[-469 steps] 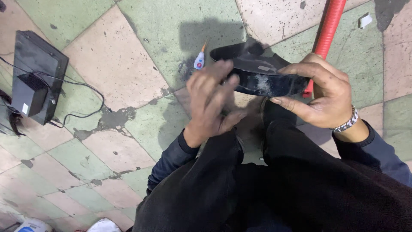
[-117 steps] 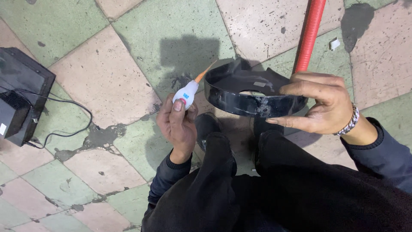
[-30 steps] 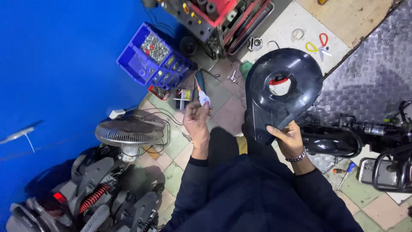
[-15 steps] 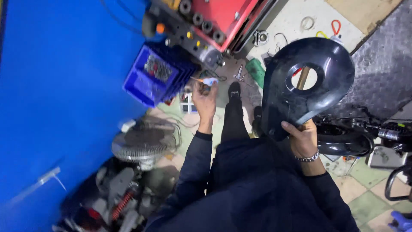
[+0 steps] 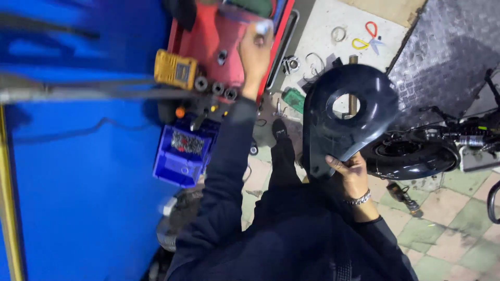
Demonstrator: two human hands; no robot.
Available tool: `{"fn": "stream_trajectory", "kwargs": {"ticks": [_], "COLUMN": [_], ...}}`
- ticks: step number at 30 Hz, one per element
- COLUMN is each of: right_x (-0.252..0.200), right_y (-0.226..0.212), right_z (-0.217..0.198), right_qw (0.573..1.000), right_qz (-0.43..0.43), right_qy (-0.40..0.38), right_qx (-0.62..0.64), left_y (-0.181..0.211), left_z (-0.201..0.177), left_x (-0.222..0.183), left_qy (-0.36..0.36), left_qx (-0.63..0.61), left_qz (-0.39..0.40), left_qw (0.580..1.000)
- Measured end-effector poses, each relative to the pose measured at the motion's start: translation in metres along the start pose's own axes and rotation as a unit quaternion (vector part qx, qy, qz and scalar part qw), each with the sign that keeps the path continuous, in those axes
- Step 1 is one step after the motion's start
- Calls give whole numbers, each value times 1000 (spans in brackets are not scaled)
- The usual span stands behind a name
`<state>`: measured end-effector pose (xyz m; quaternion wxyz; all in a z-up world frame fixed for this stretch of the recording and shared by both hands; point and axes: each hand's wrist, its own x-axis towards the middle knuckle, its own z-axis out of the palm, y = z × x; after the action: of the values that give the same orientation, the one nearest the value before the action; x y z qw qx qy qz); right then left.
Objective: Repairing a cracked plastic motorcycle cover by applying adhesive and holding the pieces together to bond.
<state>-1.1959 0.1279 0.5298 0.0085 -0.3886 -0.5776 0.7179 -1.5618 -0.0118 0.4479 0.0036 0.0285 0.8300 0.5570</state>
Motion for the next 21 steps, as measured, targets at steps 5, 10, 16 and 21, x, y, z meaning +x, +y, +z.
{"fn": "stream_trajectory", "kwargs": {"ticks": [5, 10, 16, 21], "right_x": [-12, -23, -9, 9], "right_y": [13, 32, 19, -2], "right_z": [9, 9, 22, 30], "right_qw": [995, 989, 988, 958], "right_qz": [34, 53, 9, 26], "right_qy": [91, 123, 136, 205], "right_qx": [24, 61, 69, 201], "left_y": [-57, -109, 4, 28], "left_z": [75, 83, 74, 77], "left_x": [160, 257, 98, -84], "left_qy": [49, 42, 11, -189], "left_qx": [117, 210, 18, -133], "left_qz": [89, 250, 138, -84], "left_qw": [988, 944, 990, 969]}}
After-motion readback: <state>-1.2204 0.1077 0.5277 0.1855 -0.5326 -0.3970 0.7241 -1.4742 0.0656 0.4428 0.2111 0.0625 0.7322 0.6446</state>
